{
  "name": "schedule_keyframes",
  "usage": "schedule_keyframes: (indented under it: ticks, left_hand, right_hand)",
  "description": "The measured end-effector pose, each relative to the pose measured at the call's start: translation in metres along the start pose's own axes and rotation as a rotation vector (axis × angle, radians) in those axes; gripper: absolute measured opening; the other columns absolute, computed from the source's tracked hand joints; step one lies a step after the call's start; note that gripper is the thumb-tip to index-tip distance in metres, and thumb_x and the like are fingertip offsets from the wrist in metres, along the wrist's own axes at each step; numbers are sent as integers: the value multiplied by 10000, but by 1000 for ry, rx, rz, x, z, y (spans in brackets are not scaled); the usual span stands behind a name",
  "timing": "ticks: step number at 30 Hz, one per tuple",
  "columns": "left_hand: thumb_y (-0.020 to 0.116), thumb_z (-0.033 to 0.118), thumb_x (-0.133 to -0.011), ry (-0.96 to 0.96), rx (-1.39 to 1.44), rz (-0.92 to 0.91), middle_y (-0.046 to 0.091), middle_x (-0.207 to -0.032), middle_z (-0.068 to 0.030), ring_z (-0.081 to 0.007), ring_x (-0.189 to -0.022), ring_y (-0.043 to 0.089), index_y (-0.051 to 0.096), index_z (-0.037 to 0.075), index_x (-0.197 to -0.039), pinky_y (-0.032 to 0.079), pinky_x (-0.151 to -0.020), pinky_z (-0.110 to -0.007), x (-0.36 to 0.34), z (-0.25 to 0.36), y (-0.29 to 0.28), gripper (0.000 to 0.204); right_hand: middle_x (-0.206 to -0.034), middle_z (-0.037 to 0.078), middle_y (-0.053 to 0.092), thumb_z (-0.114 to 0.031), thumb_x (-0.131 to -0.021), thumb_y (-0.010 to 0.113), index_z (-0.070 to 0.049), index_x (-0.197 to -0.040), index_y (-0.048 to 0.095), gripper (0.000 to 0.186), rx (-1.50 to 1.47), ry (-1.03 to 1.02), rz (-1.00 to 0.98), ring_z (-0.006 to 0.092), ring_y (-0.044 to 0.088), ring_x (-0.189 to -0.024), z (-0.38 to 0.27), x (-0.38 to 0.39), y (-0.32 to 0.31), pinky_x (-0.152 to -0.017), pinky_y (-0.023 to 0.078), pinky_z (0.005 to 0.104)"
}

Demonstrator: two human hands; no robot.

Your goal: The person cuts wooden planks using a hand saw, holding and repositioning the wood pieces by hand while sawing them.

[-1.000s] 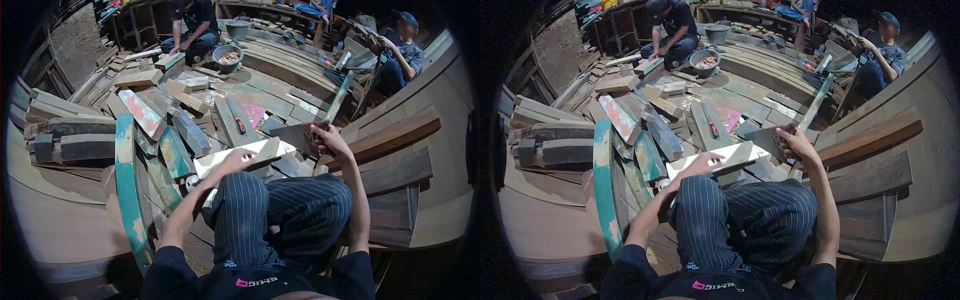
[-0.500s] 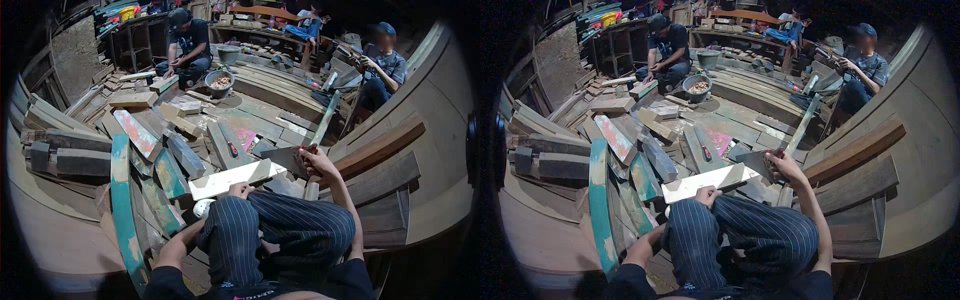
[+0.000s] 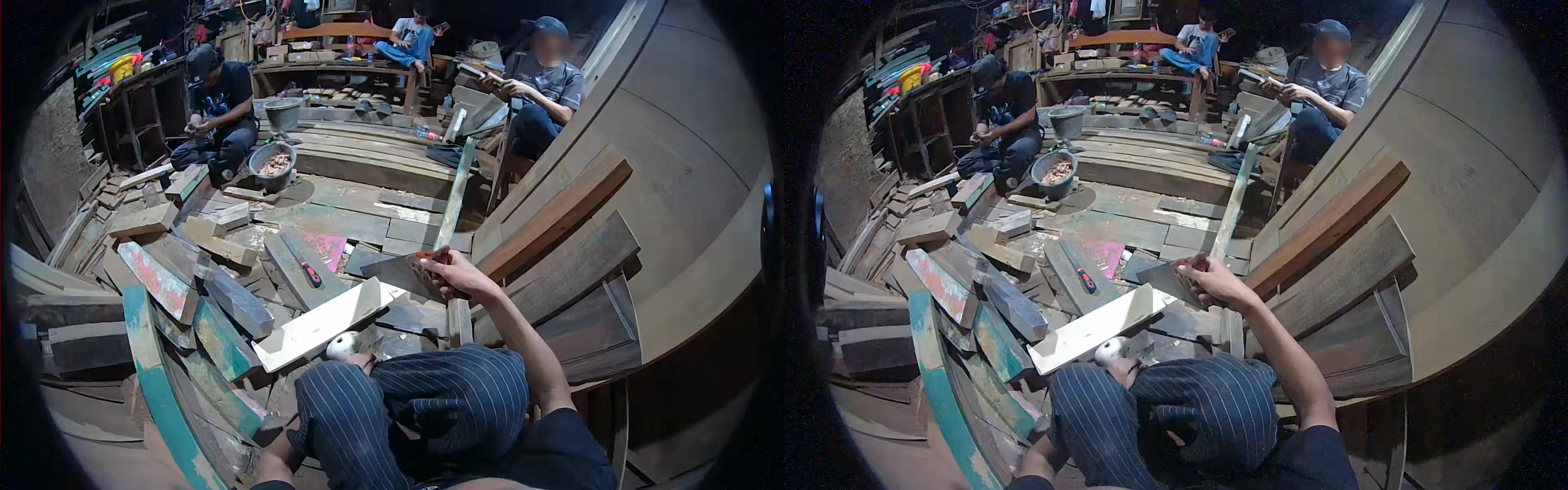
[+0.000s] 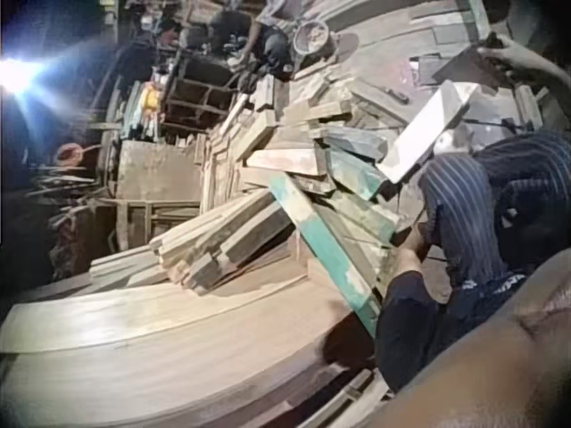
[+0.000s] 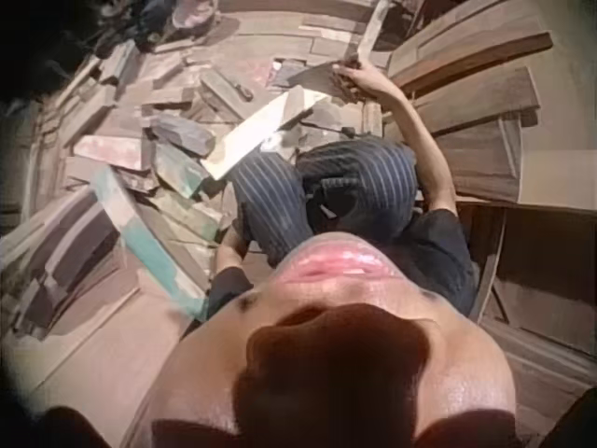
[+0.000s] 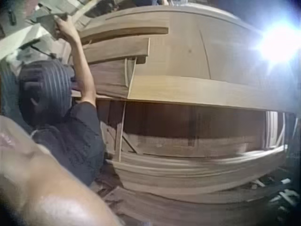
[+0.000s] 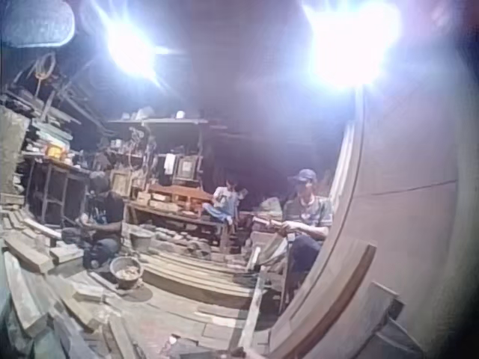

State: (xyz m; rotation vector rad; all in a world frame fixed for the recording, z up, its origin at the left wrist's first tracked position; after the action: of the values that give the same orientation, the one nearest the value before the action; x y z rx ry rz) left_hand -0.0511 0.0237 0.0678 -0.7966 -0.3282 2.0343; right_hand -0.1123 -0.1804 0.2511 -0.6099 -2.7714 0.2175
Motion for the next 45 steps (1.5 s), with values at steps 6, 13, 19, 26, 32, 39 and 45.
schedule_keyframes:
  ticks: [6, 13, 19, 26, 32, 39, 45]
  left_hand:
    - [647, 170, -897, -161, 25, -82, 601, -757, -257, -456, -779, 606, 594, -22, -875, 466, -659, -468, -4, -9, -10, 201]
    - [572, 197, -969, -283, 113, -116, 634, -970, -262, -385, -938, 617, 616, -30, -1023, 469, -800, -430, -43, -32, 6, 238]
    - [551, 219, -1007, -434, 470, -232, 654, -1062, -153, -225, -971, 609, 562, 2, -1221, 495, -821, -352, -44, -56, 58, 304]
    - [639, 219, -952, -581, 852, -694, 591, -1118, -60, -141, -1069, 527, 556, 75, -1244, 416, -919, -269, -44, -41, 93, 336]
    - [688, 330, -924, -580, 624, -838, 613, -1190, -96, -180, -1138, 540, 554, 126, -1337, 422, -974, -315, -18, -84, 136, 480]
    - [744, 104, -844, -807, 1046, -358, 646, -1144, -83, -169, -1050, 603, 586, 42, -1288, 484, -903, -282, -48, -69, 81, 475]
    - [712, 85, -871, -708, 1033, -111, 666, -1033, -51, -147, -906, 629, 590, -6, -1200, 502, -792, -294, -69, -92, 78, 363]
  right_hand:
    - [-666, -48, 446, -310, -990, 589, -28, -1297, 560, 418, 24, -17, 15, 51, 410, -476, 1, -7, 3, -417, 352, 228]
    - [-665, -53, 431, -313, -991, 590, -31, -1087, 602, 298, -3, -13, 19, 44, 380, -499, -4, -10, 5, -424, 325, 227]
    - [-686, -61, 431, -298, -978, 611, -59, -1318, 564, 418, 96, -23, 17, 40, 385, -516, -5, -18, 4, -434, 328, 213]
    - [-673, -64, 417, -313, -980, 614, -34, -1303, 548, 432, -77, 5, -15, 39, 364, -500, 3, -14, 1, -433, 321, 217]
    - [-671, -66, 414, -282, -986, 608, -25, -1285, 554, 398, -39, 34, 4, 33, 365, -505, 3, -12, 1, -425, 296, 213]
    - [-641, -64, 439, -271, -986, 604, -28, -1239, 607, 351, -115, 7, -28, 23, 381, -468, 1, -19, -6, -402, 308, 218]
    - [-708, -44, 466, -314, -945, 665, -23, -1265, 591, 439, -105, 63, 66, 22, 395, -526, 3, -23, -19, -431, 325, 193]
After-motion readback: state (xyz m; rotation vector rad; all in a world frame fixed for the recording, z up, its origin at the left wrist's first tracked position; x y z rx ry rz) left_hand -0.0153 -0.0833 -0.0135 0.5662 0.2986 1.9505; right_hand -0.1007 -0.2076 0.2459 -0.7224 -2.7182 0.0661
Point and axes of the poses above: each hand's wrist, its own x-axis away from the middle knuckle, its own y-axis out of the palm, z = x × y, the point moved 10 cm from there along -x, towards the middle knuckle
